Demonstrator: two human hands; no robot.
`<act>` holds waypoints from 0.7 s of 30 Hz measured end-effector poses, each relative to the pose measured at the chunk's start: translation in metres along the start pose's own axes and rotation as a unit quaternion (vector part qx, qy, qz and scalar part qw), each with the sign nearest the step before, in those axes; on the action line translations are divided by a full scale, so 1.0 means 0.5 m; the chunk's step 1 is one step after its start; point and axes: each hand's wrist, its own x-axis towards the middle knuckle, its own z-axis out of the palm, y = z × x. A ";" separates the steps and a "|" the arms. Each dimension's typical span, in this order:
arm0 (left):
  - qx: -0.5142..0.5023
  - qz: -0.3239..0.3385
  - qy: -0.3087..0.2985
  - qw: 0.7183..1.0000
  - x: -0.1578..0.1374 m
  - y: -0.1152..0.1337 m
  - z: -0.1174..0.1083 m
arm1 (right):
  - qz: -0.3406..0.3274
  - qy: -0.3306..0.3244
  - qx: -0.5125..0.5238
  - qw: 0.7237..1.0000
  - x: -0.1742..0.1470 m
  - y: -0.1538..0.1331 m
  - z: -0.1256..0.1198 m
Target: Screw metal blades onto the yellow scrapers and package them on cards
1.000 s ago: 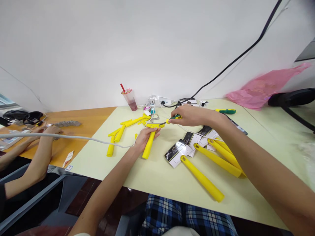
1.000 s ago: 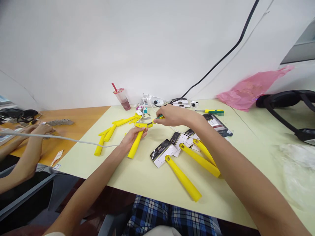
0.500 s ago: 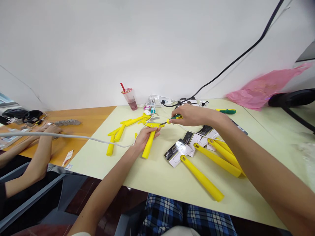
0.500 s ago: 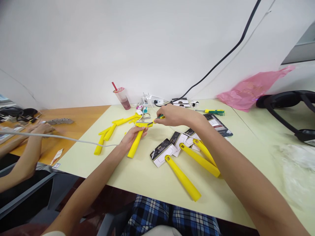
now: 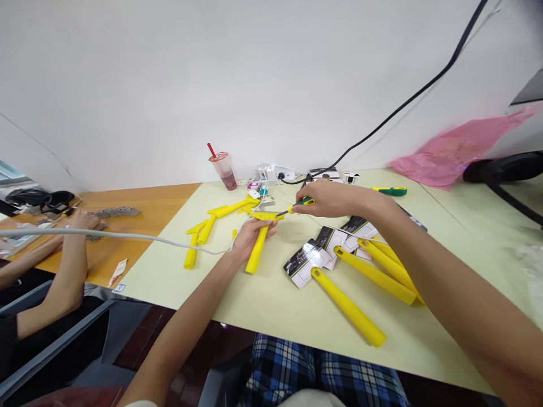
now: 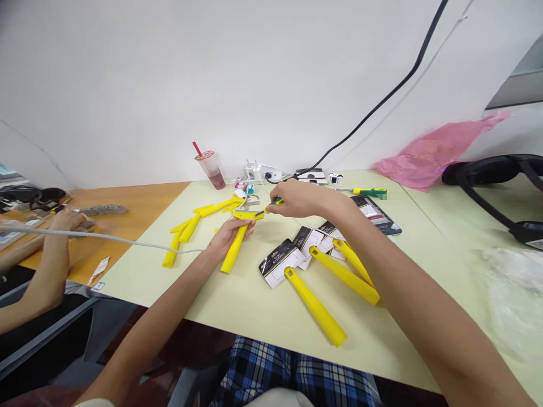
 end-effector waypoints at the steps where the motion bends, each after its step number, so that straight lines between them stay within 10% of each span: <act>1: 0.002 0.000 -0.002 1.000 0.000 0.000 0.000 | -0.001 -0.001 0.001 1.000 0.000 0.000 -0.001; 21: 0.004 -0.021 0.016 1.000 -0.005 0.010 0.015 | 0.007 0.001 0.005 1.000 -0.005 -0.009 -0.007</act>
